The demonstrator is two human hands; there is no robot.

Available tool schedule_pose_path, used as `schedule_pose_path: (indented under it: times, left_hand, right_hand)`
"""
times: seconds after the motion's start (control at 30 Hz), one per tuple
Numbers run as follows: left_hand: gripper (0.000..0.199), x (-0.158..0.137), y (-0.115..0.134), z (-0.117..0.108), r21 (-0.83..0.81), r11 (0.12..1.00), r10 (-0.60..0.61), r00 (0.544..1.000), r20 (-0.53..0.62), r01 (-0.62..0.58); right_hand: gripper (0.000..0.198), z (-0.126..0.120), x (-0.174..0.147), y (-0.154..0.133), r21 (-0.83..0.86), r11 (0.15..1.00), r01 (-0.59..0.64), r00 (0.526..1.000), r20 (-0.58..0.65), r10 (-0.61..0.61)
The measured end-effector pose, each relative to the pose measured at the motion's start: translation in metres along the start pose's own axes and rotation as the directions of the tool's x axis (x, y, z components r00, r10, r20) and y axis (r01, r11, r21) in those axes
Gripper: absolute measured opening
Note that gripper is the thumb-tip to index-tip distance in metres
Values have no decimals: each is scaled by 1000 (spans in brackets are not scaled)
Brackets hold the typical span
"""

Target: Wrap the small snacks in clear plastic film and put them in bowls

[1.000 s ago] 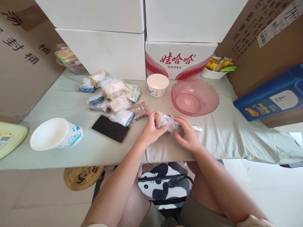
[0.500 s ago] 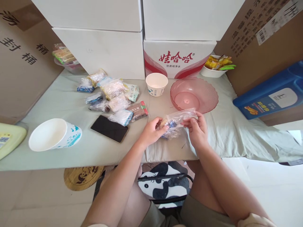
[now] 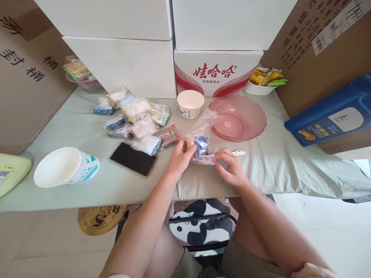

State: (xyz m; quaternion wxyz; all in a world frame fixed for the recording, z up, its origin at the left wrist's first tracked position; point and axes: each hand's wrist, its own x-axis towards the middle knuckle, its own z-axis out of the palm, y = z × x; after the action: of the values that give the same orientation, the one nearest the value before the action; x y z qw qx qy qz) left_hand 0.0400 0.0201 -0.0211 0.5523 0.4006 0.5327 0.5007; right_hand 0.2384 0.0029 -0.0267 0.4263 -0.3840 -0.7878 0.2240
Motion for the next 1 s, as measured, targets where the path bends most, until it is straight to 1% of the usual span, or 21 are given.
schedule_pose_path:
  times: [0.1, 0.17, 0.3, 0.43, 0.63, 0.8, 0.93, 1.0]
  left_hand:
    - [30, 2, 0, -1, -34, 999, -12, 998, -64, 10]
    - [30, 2, -1, -1, -35, 999, -13, 998, -61, 11]
    - [28, -1, -2, 0, 22, 1000, -20, 1000, 15, 20]
    - [30, -3, -2, 1, 49, 999, -29, 994, 101, 24]
    - [39, -4, 1, 0, 45, 999, -14, 988, 151, 7]
    - [43, -3, -5, -3, 105, 994, -8, 989, 150, -8]
    - [52, -4, -11, -4, 115, 993, -21, 968, 251, -8]
    - [54, -5, -12, -3, 123, 992, -41, 955, 295, 4]
  right_hand:
    - [18, -1, 0, -1, 77, 996, 40, 996, 81, -46]
    - [20, 0, -1, 0, 64, 998, 23, 997, 74, -28]
    - [9, 4, -1, 2, -34, 997, -70, 997, -18, 70]
    - [15, 7, -2, 5, -67, 988, -138, 990, -39, 136]
    - [32, 9, -4, 7, -83, 986, -143, 989, -43, 140]
    - [36, 9, -5, 8, -80, 987, -137, 990, -35, 135]
    - [37, 9, -4, 9, -87, 984, -158, 987, -12, 158]
    - [39, 9, -4, 8, -91, 979, -183, 983, -22, 182]
